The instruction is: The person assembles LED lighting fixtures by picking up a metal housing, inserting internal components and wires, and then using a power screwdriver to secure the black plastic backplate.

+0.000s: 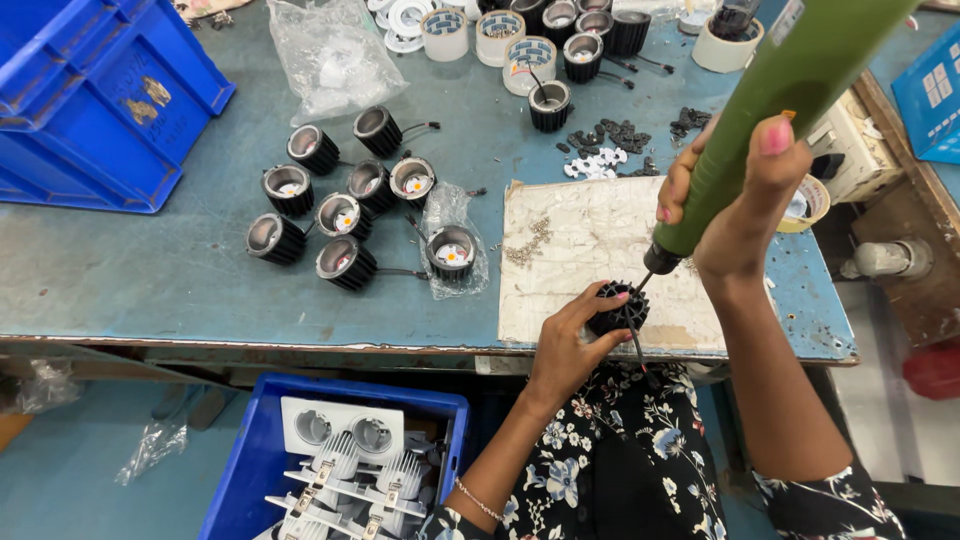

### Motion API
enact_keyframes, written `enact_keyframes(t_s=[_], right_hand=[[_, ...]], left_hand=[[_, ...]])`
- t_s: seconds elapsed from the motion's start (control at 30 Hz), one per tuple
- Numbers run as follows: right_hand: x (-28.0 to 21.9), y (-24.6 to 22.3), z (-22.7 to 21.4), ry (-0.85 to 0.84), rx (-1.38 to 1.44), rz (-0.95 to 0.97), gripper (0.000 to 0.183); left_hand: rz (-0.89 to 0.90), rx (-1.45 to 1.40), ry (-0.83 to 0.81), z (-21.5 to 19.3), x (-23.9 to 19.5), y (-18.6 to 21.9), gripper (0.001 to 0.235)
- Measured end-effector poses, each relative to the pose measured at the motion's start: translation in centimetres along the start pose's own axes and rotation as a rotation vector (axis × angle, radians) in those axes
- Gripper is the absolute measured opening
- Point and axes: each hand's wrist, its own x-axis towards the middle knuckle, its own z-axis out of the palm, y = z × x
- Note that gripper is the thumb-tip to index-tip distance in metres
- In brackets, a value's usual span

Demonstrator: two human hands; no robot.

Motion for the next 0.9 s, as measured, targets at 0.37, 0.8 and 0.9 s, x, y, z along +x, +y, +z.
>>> enact_keyframes(t_s=[0.37,0.8,0.9], right_hand=[[-0.1,-0.7,-0.1,-0.117,0.036,0.023,0.08],[0.8,-0.7,0.8,-0.15,0.004,0.103,0.075],[0.8,-0.7,0.7,-0.151,0.017,0.119,0.074]], left_hand=[[0.018,0.024,0.031,0.4,-0.2,-0.2,0.047],[0.03,0.029,0.022,0.7,-0.3,-0.5,0.044],[0.031,0.029,0.022,0.7,-0.3,-0.5,0.043]])
